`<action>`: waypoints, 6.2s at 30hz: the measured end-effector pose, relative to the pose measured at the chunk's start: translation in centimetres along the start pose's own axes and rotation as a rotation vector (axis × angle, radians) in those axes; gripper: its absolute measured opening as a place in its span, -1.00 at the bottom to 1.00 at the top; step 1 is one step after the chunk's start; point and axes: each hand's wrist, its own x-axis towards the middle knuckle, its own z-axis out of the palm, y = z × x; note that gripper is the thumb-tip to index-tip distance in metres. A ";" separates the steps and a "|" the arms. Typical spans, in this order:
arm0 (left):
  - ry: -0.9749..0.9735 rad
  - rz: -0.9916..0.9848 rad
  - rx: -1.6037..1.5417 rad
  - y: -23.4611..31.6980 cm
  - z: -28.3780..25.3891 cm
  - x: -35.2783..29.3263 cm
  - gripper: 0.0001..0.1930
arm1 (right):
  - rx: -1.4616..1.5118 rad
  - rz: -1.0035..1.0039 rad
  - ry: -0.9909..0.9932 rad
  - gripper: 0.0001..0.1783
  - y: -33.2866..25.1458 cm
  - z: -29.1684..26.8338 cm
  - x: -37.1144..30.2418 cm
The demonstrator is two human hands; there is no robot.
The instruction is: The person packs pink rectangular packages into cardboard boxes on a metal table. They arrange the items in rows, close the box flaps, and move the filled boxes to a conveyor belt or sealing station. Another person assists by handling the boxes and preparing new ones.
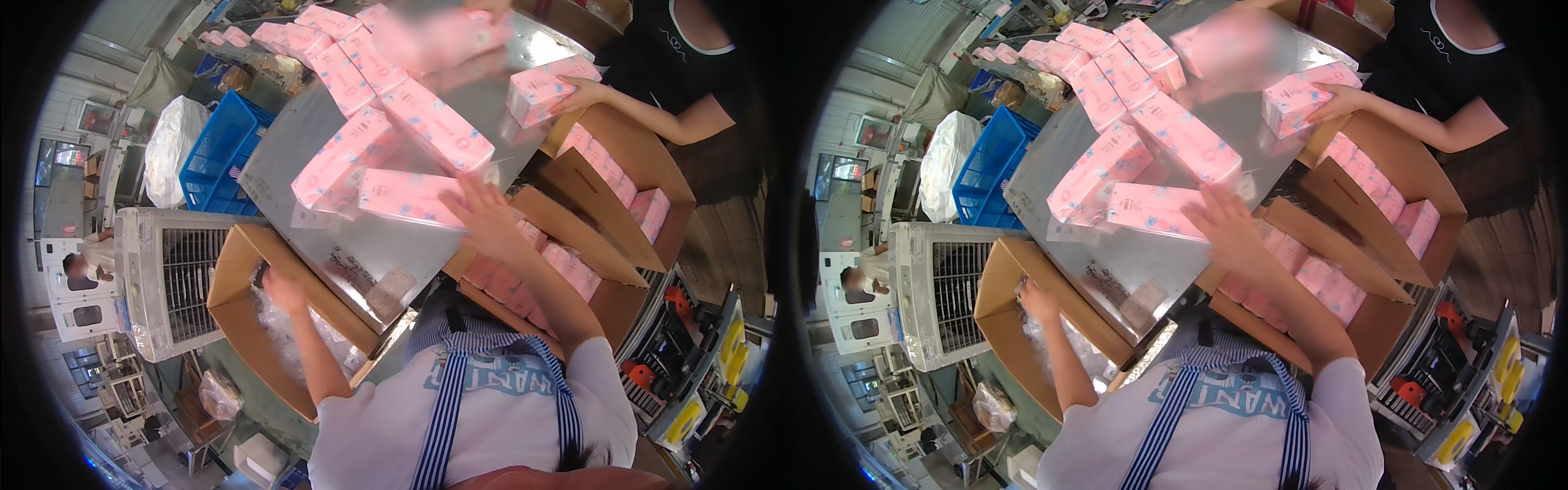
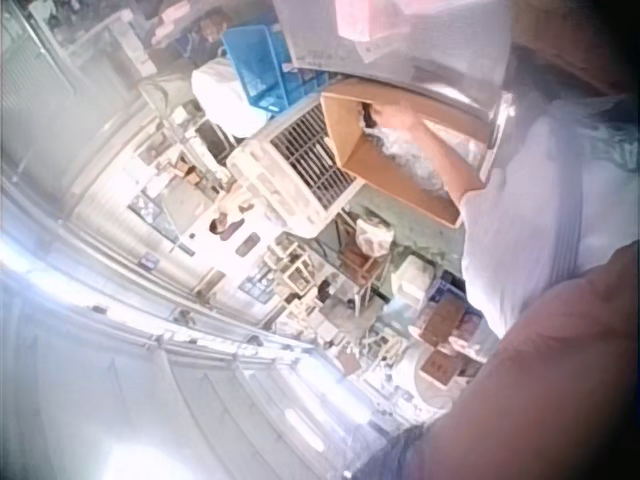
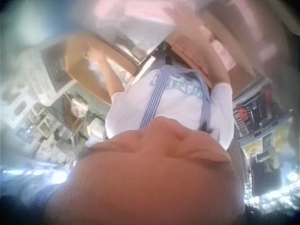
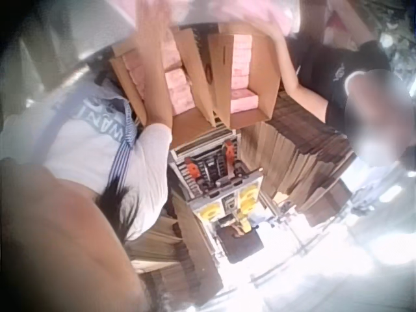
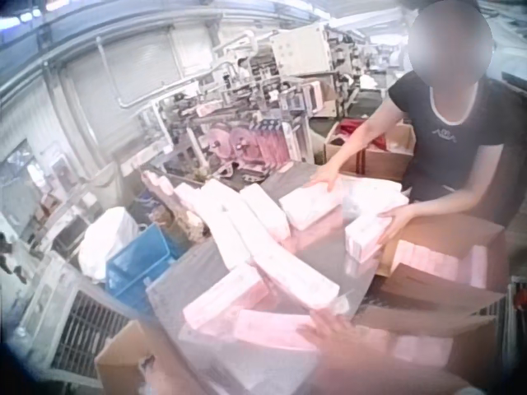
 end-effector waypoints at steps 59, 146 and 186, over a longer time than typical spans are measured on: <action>-1.003 -0.189 -1.408 15.5 1.3 -3.9 -0.20 | 1.554 0.547 -0.137 -0.05 -0.9 7.0 1.4; -1.162 -0.517 -1.749 16.1 4.7 7.9 -0.43 | 1.141 0.709 0.523 -0.46 3.4 4.8 1.1; -0.963 1.431 -0.301 36.0 8.2 -30.7 -0.34 | 0.136 0.733 -0.796 -0.65 5.4 9.7 -39.6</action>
